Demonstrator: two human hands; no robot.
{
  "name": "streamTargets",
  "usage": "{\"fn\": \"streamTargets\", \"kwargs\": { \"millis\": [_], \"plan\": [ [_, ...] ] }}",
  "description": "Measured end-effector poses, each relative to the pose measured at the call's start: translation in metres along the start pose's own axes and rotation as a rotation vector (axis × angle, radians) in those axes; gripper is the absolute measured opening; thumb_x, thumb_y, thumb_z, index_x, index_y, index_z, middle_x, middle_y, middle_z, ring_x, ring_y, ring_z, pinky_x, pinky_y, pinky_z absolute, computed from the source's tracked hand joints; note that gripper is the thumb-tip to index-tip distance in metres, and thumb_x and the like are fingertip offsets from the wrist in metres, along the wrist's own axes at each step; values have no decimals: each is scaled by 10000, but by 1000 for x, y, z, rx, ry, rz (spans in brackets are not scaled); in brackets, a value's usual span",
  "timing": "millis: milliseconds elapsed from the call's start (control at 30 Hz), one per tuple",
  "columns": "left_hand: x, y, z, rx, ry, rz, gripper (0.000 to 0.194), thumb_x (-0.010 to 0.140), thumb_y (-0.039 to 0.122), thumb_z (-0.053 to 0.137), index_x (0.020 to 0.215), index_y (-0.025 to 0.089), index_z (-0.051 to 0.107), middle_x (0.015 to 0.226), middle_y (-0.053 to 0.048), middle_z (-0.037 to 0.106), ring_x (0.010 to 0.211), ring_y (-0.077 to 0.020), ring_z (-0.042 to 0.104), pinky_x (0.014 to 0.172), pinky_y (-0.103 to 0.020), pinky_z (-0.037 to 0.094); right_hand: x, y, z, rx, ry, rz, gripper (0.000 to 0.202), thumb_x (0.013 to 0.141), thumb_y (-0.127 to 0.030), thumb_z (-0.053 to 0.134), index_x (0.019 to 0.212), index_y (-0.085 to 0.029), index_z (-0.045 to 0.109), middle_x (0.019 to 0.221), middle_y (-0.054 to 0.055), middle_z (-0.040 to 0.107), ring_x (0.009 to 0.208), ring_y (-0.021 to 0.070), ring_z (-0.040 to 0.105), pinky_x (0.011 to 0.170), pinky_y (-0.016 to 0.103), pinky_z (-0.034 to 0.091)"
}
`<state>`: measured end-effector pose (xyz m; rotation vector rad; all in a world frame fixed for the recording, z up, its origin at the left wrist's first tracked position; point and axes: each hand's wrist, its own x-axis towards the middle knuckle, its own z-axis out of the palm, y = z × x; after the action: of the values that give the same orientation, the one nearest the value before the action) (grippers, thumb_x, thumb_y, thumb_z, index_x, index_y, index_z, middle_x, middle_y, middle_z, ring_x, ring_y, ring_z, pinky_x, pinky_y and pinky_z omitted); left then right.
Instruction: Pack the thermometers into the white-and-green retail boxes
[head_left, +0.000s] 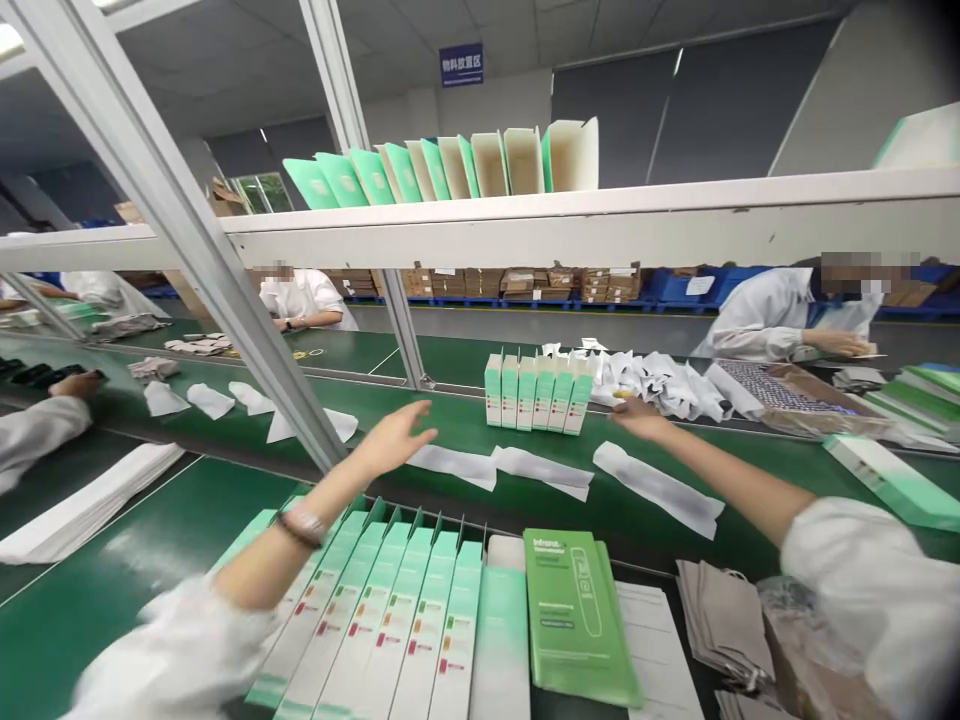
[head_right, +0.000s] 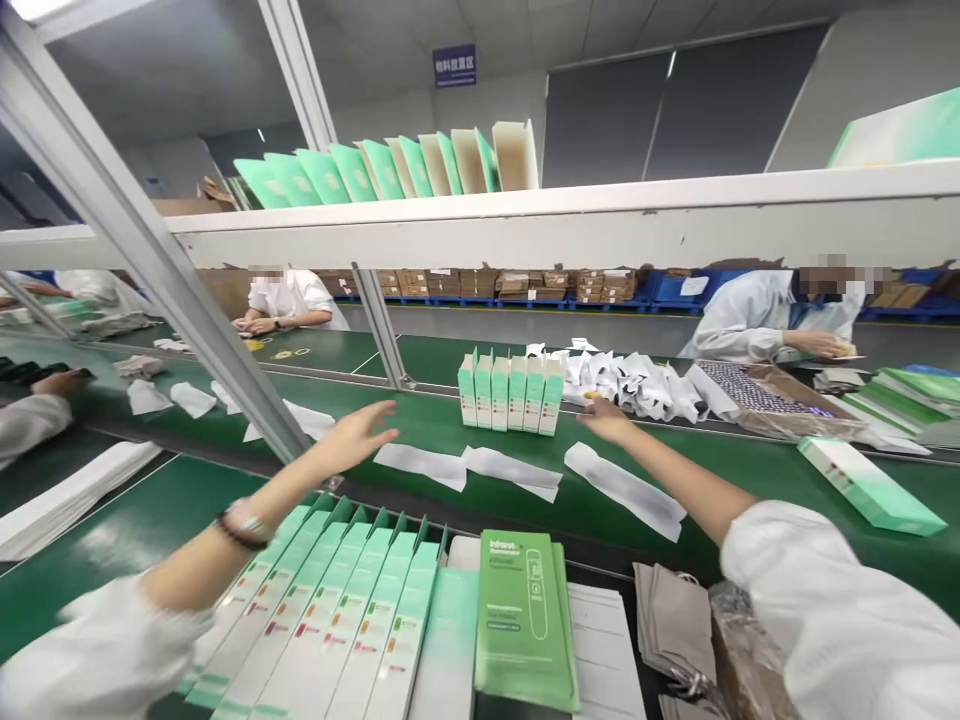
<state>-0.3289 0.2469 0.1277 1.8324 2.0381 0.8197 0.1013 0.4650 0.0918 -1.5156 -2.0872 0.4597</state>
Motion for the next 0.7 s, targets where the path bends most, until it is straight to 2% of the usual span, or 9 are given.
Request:
{"fn": "streamTargets", "kwargs": {
  "millis": [67,167,267,333,400,467,533,600,700],
  "plan": [
    [61,24,44,-38,21,-23,521,886,337,666,1354,174,507,1386,-136,563,1170,-288,605,998,-477,485,14,-4,16,42,-36,41,309,955,-329,612,1211,-157,596,1168,80,638,967,211,658,819,404,571],
    [130,47,102,-112,30,-47,368,930,327,626,1258,171,572,1291,-104,602,1101,-259,627,920,-486,539,29,-12,36,114,-69,48,334,946,-315,625,1245,-172,581,1241,90,613,1039,229,640,871,439,556],
    [160,67,137,-166,1,-30,326,936,326,620,1217,161,591,1202,-90,639,1000,-225,660,842,-430,576,34,-20,41,198,-76,30,317,951,-312,618,1240,-185,589,1260,90,608,1054,229,636,888,438,550],
    [159,77,138,-178,5,0,324,939,333,614,1214,163,590,1186,-85,645,980,-217,663,833,-423,576,29,-27,33,248,-57,35,332,949,-305,618,1256,-186,579,1284,94,596,1084,239,625,910,456,539],
    [142,84,120,-169,34,46,382,920,348,637,1247,162,569,1190,-95,645,995,-230,659,860,-441,559,13,-37,14,298,-31,46,410,930,-282,636,1315,-188,528,1323,108,575,1140,264,603,951,488,516],
    [108,86,91,-142,77,111,500,871,376,687,1291,152,537,1205,-123,647,1044,-268,642,901,-455,529,-15,-52,-9,357,-33,49,523,902,-258,652,1382,-204,452,1333,124,578,1173,283,594,976,489,507],
    [58,84,57,-109,124,189,556,849,416,689,1315,163,525,1261,-138,631,1141,-312,594,950,-446,488,-56,-71,-28,432,-93,32,588,893,-261,640,1424,-220,389,1280,127,629,1134,280,630,946,453,538],
    [-2,76,26,-80,177,242,525,898,450,597,1359,220,492,1334,-100,597,1216,-312,541,996,-434,448,-104,-95,-39,517,-198,3,625,914,-291,603,1466,-222,319,1184,112,693,1038,259,687,879,417,582],
    [-94,54,-13,-14,259,197,557,926,474,510,1398,187,443,1236,-128,625,1129,-334,563,934,-461,464,-174,-138,-32,613,-356,-43,713,925,-325,595,1513,-195,214,1118,103,734,963,229,723,837,378,608]
  ]
}}
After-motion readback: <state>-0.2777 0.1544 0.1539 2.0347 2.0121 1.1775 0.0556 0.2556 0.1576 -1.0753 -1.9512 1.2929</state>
